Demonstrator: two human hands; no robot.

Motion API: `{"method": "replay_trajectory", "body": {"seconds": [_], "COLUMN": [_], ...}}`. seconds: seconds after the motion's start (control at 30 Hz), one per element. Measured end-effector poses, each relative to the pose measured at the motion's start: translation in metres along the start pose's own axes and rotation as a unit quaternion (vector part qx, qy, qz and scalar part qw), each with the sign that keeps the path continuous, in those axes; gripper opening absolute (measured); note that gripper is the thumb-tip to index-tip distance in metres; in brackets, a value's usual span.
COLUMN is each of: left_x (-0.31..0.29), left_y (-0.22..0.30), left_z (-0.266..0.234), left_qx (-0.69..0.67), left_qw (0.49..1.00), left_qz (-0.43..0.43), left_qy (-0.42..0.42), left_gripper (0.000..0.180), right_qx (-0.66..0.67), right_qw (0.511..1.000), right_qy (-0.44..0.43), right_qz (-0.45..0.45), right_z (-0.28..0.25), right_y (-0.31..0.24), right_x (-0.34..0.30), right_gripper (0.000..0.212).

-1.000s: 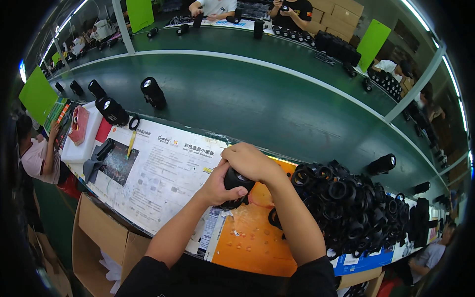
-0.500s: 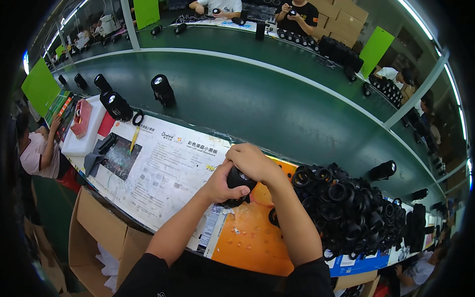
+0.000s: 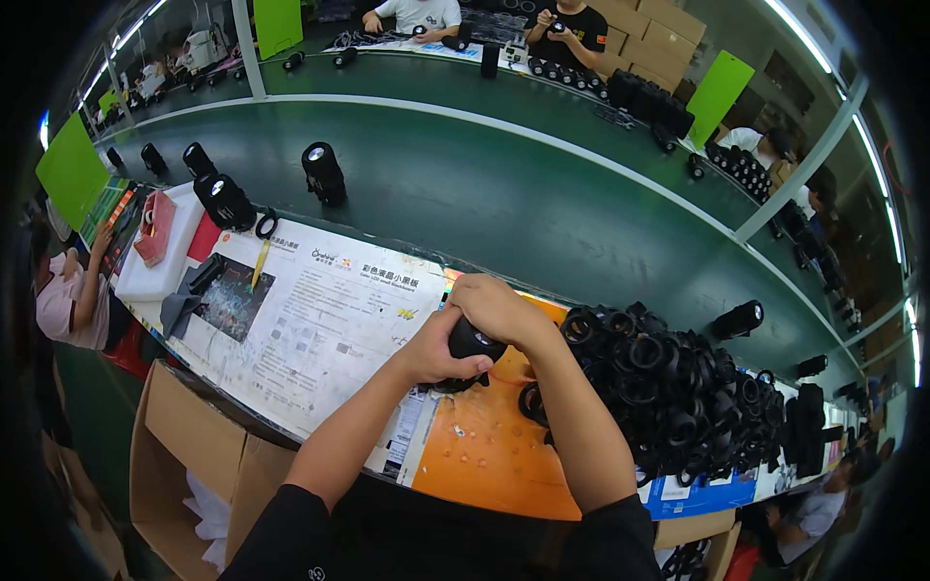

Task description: Assembling rubber rings onto electronic device bodies at a factory workbench.

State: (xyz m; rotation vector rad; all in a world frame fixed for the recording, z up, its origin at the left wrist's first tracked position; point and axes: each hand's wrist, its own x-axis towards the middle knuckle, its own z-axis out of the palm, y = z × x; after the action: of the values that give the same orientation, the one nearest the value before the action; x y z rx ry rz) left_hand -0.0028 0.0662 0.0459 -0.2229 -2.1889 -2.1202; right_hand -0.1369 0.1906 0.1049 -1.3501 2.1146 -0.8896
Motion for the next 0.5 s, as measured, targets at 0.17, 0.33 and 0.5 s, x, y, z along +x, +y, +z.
{"method": "replay_trajectory", "body": {"seconds": [0.17, 0.33, 0.5], "left_x": [-0.003, 0.004, 0.013], "left_y": [-0.010, -0.016, -0.005], "left_z": [0.007, -0.004, -0.018], "left_qx": [-0.050, -0.114, -0.349], "left_qw": [0.990, 0.981, 0.899], "left_qz": [0.121, 0.089, 0.169], "left_qy": [0.056, 0.130, 0.203], "left_gripper": [0.083, 0.064, 0.064], "right_qx": [0.272, 0.428, 0.634], "right_qw": [0.947, 0.872, 0.753], "right_qy": [0.094, 0.208, 0.076], "right_qz": [0.141, 0.118, 0.159], "right_z": [0.008, 0.041, 0.075], "right_y": [-0.025, 0.023, -0.007], "right_x": [-0.011, -0.043, -0.056], "right_gripper": [0.048, 0.050, 0.054]}}
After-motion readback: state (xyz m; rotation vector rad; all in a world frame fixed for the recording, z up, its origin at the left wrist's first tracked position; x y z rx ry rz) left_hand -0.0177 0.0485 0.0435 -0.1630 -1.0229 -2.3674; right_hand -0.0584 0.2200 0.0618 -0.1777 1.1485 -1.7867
